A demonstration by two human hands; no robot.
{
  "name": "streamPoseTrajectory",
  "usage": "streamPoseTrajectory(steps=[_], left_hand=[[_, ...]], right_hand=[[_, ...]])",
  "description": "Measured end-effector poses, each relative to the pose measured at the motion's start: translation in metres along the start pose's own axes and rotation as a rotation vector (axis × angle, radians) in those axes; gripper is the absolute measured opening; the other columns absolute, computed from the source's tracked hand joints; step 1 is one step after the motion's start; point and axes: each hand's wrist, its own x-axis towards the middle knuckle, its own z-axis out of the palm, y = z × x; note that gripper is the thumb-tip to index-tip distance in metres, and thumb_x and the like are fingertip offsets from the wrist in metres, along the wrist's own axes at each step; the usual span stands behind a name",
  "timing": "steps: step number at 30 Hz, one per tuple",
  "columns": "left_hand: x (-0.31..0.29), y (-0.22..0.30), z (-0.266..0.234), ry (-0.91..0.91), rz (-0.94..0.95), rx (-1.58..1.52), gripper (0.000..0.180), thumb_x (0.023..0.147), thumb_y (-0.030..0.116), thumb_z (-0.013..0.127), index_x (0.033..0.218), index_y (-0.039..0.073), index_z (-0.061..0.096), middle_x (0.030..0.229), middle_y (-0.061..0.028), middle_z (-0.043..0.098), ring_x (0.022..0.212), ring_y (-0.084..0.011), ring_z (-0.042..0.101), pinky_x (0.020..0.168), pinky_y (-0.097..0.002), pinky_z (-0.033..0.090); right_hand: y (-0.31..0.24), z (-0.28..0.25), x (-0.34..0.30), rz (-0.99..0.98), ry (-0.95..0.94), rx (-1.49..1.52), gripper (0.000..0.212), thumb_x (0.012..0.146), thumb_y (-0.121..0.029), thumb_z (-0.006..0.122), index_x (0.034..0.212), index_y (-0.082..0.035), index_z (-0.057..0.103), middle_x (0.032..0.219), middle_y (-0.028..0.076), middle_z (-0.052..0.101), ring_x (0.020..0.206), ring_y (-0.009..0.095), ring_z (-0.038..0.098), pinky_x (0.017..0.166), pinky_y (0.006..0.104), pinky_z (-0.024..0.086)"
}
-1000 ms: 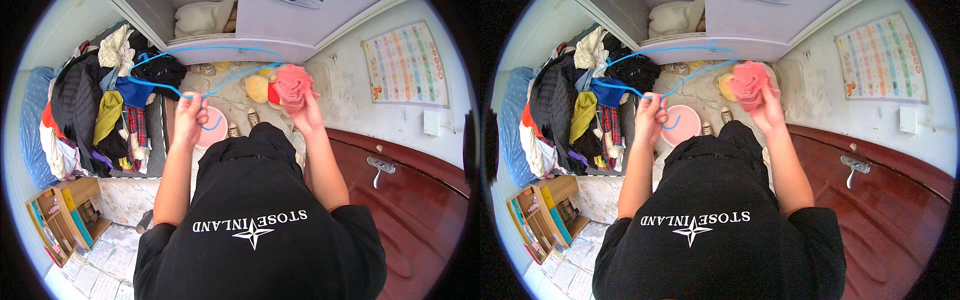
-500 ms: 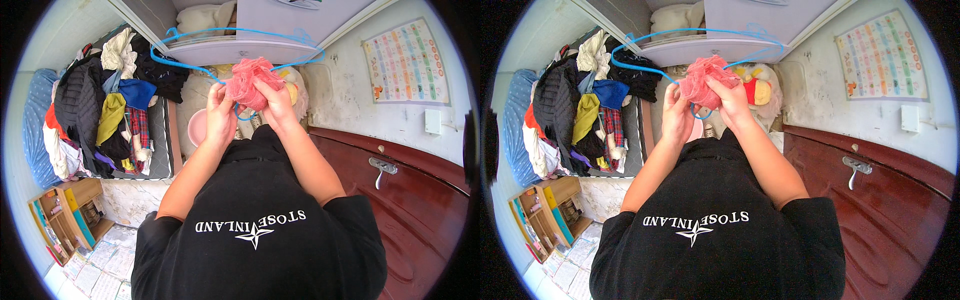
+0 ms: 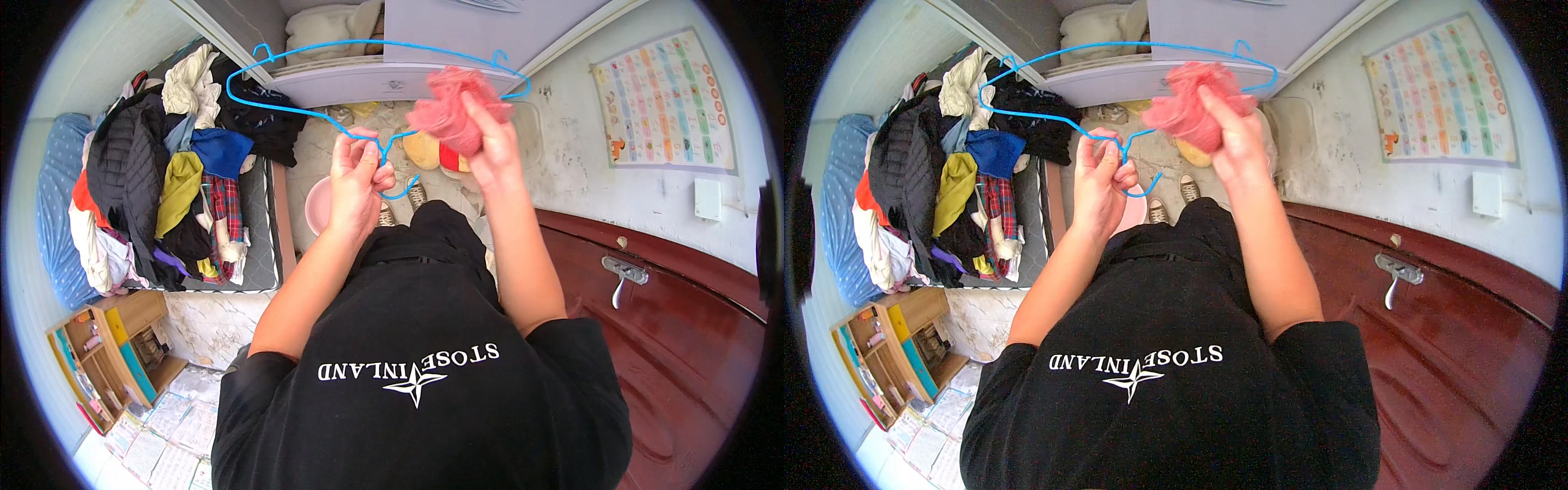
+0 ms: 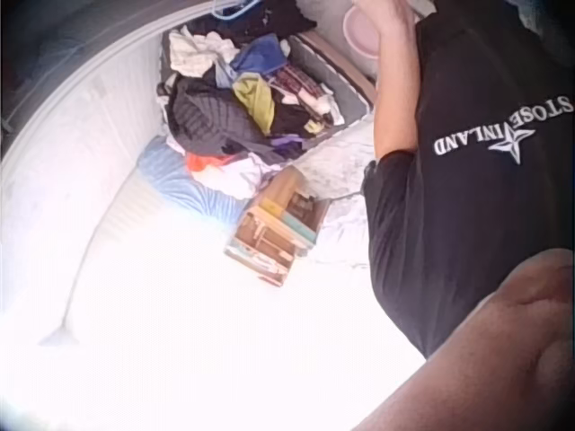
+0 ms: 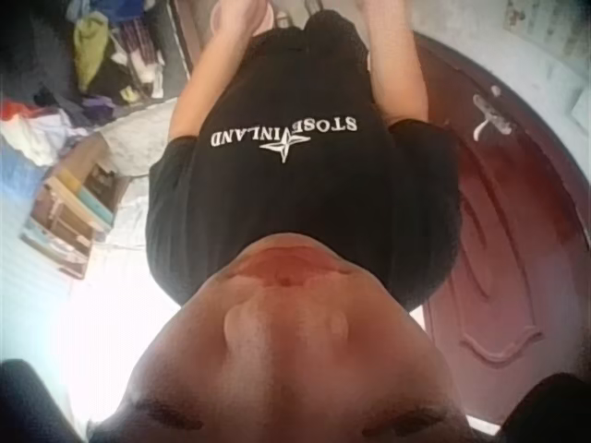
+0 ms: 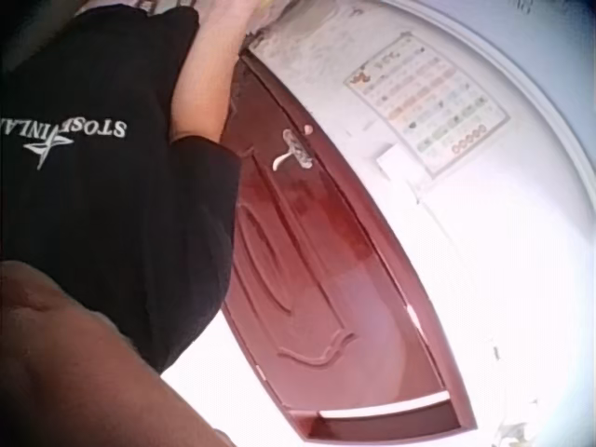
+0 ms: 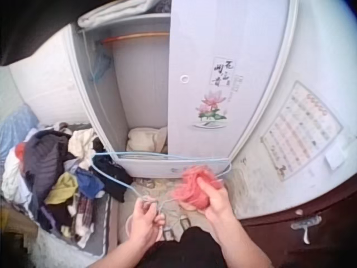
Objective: The person places a pink cloth onto a blue hanger and adjusts it repeatedly. They then pick up a dark garment, place it on the hanger, and hang it in a closet. Finally, they pick up a purple hanger.
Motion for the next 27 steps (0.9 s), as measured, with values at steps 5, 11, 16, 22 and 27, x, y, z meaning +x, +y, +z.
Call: streamPoseTrajectory(steps=[5,11,16,22,27], left_hand=[[0.017,-0.009,0.029,0.106,0.054,-0.035,0.021,0.108,0.007,0.055,0.126,0.018,0.053,0.119,-0.0030,0.061,0.079,-0.0114,0.058,0.060,-0.0244,0.043],[0.019,-0.001,-0.006,0.046,-0.014,0.056,0.020,0.106,0.009,0.058,0.123,0.018,0.054,0.108,0.0006,0.062,0.072,-0.0101,0.056,0.052,-0.0224,0.037],[0.006,0.020,-0.032,-0.023,-0.053,0.058,0.018,0.106,0.015,0.061,0.124,0.015,0.055,0.098,0.0024,0.051,0.065,-0.0069,0.041,0.051,-0.0219,0.027],[0.023,0.040,-0.037,-0.107,-0.269,0.327,0.036,0.104,0.030,0.068,0.130,0.005,0.065,0.086,0.0020,0.058,0.057,-0.0036,0.037,0.048,-0.0225,0.022],[0.027,0.061,-0.047,-0.115,-0.406,0.479,0.036,0.103,0.029,0.071,0.118,-0.004,0.073,0.069,0.0045,0.053,0.051,-0.0026,0.031,0.047,-0.0229,0.020]], right_hand=[[0.048,0.021,-0.009,-0.001,-0.049,-0.172,0.038,0.095,-0.008,0.077,0.131,-0.003,0.068,0.126,0.009,0.073,0.112,0.021,0.071,0.100,0.0366,0.056],[0.041,0.020,-0.001,0.013,-0.140,-0.170,0.039,0.096,-0.012,0.076,0.133,-0.002,0.067,0.128,0.009,0.072,0.119,0.021,0.068,0.106,0.0394,0.053],[-0.035,-0.020,0.016,-0.019,0.009,-0.032,0.038,0.099,-0.010,0.070,0.135,0.001,0.063,0.129,0.016,0.072,0.119,0.027,0.070,0.105,0.0446,0.057],[-0.033,-0.030,0.013,-0.099,-0.001,-0.214,0.037,0.098,-0.006,0.072,0.133,0.001,0.065,0.125,0.014,0.073,0.114,0.025,0.072,0.102,0.0407,0.057],[-0.059,-0.047,0.012,-0.005,-0.062,-0.406,0.036,0.094,-0.006,0.077,0.129,0.001,0.068,0.123,0.011,0.074,0.112,0.020,0.071,0.101,0.0371,0.056]])
